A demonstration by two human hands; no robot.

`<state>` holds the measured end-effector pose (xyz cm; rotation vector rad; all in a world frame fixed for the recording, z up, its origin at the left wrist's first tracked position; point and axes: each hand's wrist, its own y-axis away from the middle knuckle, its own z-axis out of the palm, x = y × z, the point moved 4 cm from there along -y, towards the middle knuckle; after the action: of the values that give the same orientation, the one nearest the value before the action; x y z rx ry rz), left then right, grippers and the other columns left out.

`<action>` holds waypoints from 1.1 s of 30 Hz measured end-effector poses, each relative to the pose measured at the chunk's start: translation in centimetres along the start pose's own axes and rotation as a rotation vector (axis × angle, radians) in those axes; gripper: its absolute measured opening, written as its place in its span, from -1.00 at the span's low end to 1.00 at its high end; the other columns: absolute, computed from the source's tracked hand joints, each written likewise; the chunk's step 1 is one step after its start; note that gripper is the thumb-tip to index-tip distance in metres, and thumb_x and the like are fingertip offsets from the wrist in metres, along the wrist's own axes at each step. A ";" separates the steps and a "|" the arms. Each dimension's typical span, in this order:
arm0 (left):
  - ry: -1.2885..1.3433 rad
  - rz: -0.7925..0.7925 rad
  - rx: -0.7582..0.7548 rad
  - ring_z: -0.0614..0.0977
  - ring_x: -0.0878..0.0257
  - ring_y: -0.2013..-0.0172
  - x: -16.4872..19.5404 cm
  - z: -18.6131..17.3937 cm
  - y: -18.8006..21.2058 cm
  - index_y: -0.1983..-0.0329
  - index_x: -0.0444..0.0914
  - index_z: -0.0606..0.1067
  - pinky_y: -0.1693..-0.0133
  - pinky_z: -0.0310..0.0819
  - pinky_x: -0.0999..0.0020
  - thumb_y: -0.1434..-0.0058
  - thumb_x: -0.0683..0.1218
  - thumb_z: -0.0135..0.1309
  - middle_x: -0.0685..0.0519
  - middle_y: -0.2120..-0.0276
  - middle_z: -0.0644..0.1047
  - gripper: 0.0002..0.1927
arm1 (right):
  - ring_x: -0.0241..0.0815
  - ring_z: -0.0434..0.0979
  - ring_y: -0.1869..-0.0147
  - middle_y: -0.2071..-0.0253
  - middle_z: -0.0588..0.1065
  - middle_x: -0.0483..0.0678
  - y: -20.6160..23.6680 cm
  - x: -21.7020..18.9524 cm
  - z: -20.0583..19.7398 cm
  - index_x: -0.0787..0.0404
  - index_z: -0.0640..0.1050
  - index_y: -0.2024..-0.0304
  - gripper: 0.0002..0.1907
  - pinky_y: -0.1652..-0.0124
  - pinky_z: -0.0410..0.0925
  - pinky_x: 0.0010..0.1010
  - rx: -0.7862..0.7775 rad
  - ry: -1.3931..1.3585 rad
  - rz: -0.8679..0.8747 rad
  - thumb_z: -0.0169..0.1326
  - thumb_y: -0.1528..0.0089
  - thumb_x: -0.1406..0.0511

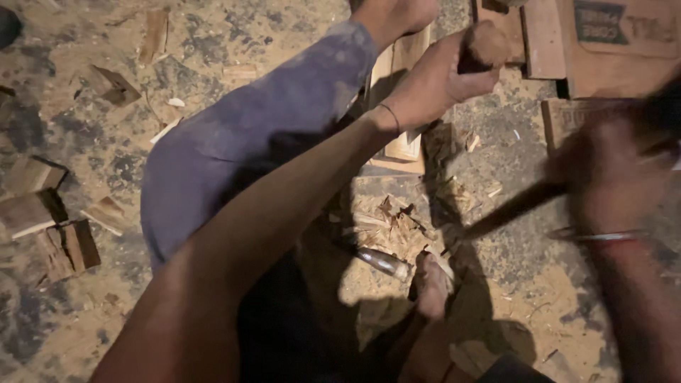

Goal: The person sits on the floor and shapes small wooden blocks with an adze, chopping off pieces and trimming the wood. The person holds each block between the feet and legs, strikes it with the adze, and sets worked pieces aside among other cut wood pieces on the floor.

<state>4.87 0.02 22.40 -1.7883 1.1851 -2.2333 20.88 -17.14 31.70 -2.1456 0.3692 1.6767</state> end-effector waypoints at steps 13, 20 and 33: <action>-0.140 -0.442 -0.120 0.62 0.26 0.28 -1.5 -0.5 1.0 0.06 -0.28 0.53 0.17 0.55 0.30 -0.19 -0.03 0.23 0.04 0.28 0.60 -0.68 | -0.19 0.37 0.58 0.56 0.40 -0.06 -3.1 -4.8 3.8 0.30 0.46 0.33 -0.73 0.57 0.30 -0.29 -0.407 0.924 -0.063 0.11 -0.41 0.27; -0.038 -0.025 -0.016 0.61 0.27 0.12 -1.7 -0.9 0.8 -0.03 -0.33 0.45 -0.02 0.56 0.29 -0.23 -0.08 0.28 0.06 0.18 0.57 -0.61 | -0.27 0.33 0.46 0.49 0.38 -0.10 1.7 3.8 1.2 0.31 0.45 0.32 -0.67 0.39 0.25 -0.37 -0.143 0.277 -0.035 0.13 -0.51 0.27; -0.081 -0.136 -0.183 0.59 0.34 0.39 0.8 4.2 1.7 0.09 -0.19 0.43 0.30 0.69 0.32 -0.27 0.00 0.27 0.05 0.32 0.48 -0.70 | -0.21 0.31 0.42 0.46 0.29 -0.08 2.6 8.1 0.2 0.19 0.31 0.15 -0.88 0.29 0.35 -0.29 -0.082 -0.327 -0.014 -0.02 -0.48 0.38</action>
<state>7.49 -3.79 22.23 -2.0639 1.3291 -2.1594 21.61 -19.06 23.44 -1.8751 0.1920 2.0226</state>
